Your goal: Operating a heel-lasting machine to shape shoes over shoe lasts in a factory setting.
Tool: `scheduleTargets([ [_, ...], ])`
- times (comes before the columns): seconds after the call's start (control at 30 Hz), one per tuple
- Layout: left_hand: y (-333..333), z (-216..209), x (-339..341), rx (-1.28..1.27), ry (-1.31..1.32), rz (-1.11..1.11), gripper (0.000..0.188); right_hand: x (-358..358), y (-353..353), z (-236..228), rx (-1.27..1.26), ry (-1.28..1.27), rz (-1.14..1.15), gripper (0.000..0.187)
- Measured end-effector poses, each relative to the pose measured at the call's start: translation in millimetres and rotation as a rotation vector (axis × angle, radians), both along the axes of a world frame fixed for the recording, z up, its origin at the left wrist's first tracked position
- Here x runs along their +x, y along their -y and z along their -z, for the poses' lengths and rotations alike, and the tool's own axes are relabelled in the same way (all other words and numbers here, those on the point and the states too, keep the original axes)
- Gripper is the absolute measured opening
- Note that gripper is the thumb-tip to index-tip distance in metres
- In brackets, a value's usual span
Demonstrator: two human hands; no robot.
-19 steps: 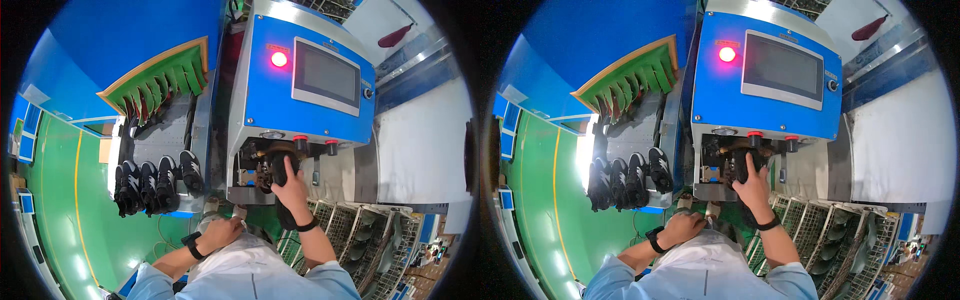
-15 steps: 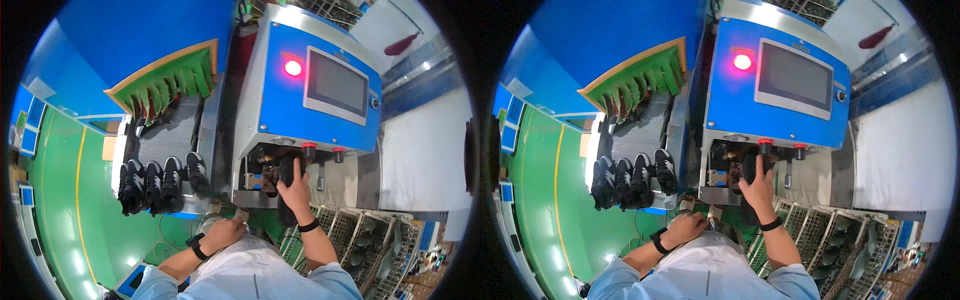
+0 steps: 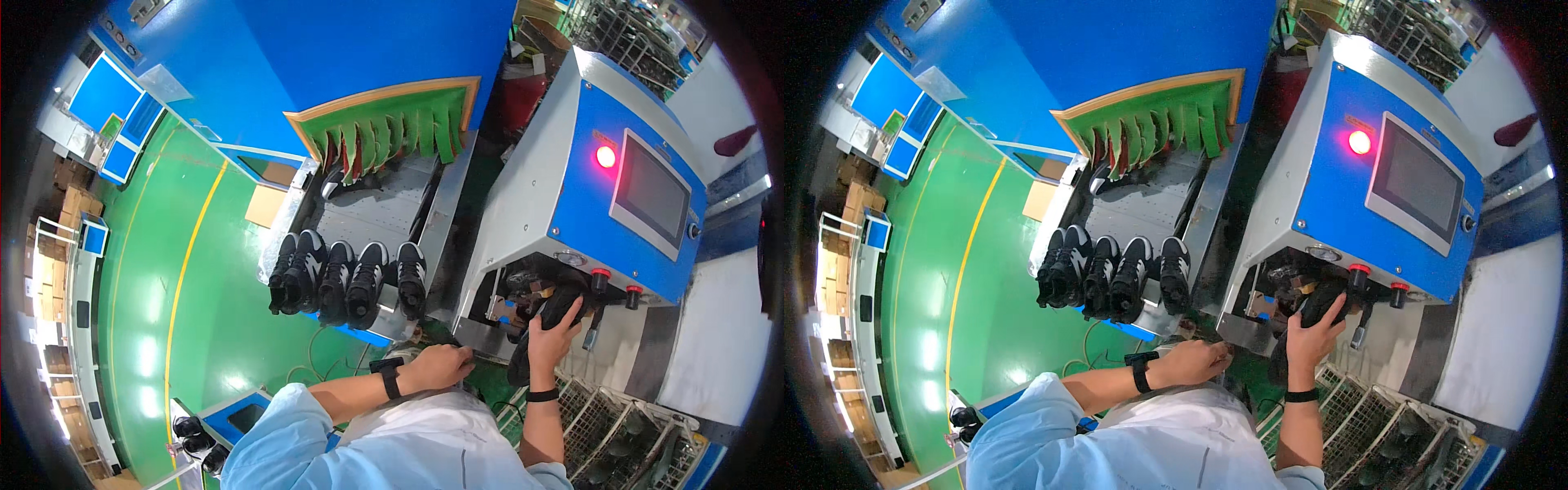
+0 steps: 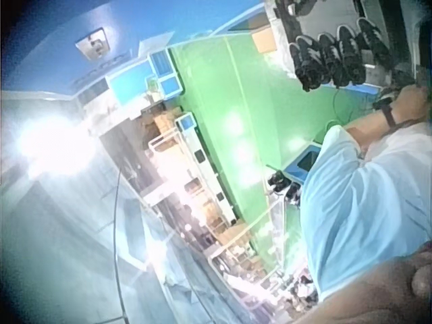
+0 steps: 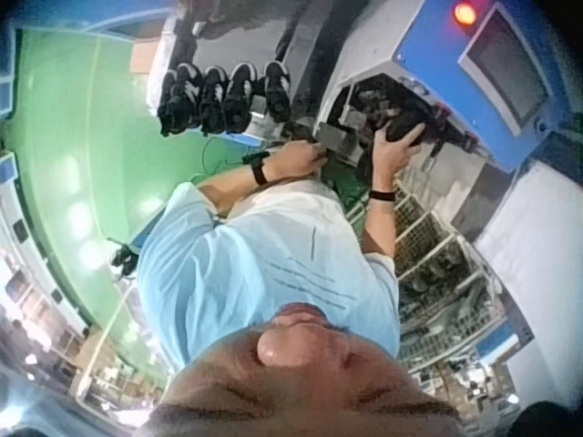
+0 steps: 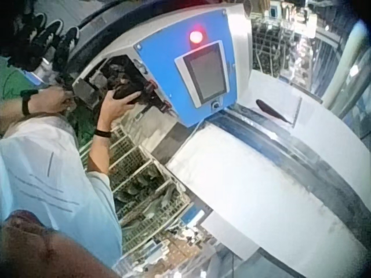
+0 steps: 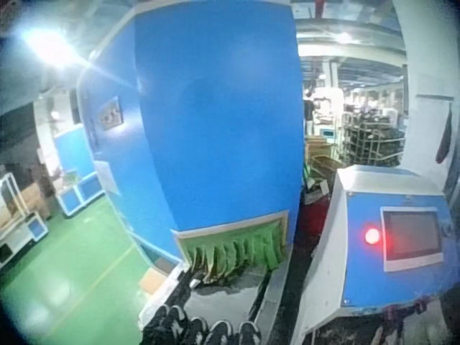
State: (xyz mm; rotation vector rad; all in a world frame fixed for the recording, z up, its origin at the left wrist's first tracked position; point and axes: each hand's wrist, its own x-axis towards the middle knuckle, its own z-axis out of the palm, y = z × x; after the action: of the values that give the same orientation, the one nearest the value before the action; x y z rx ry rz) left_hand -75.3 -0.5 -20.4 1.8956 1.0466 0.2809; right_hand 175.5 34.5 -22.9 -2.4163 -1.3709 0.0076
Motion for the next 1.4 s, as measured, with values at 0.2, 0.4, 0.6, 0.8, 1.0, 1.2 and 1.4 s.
scheduleTargets([
  [0.2,3.5,20.4,10.5,-0.091,0.246,-0.007,0.034,-31.8,53.6,-7.5,0.122,0.147,-0.132,0.095],
  [0.4,-3.7,17.8,26.0,-1.531,0.567,-0.061,0.077,-48.4,175.7,-0.4,0.221,0.156,-0.316,0.073],
  [0.6,16.6,38.0,28.2,-1.910,0.443,0.090,0.086,-76.2,192.5,-98.3,-0.158,-0.269,-0.556,0.061],
  [0.8,15.0,-2.7,-21.5,-1.139,0.044,0.035,0.063,-27.2,150.2,21.2,0.345,-1.420,0.200,0.063],
  [1.0,-12.8,-86.1,-74.0,-0.281,0.047,0.129,0.054,-51.5,89.4,39.1,0.529,-1.479,0.213,0.075],
  [1.2,-6.0,-113.1,-73.6,-0.242,0.166,0.181,0.047,-29.1,161.5,-24.5,0.398,-1.311,0.114,0.079],
  [1.4,12.9,-100.6,-18.7,-0.391,0.110,0.386,0.050,-16.7,277.9,-14.3,0.249,-0.820,0.180,0.075],
])
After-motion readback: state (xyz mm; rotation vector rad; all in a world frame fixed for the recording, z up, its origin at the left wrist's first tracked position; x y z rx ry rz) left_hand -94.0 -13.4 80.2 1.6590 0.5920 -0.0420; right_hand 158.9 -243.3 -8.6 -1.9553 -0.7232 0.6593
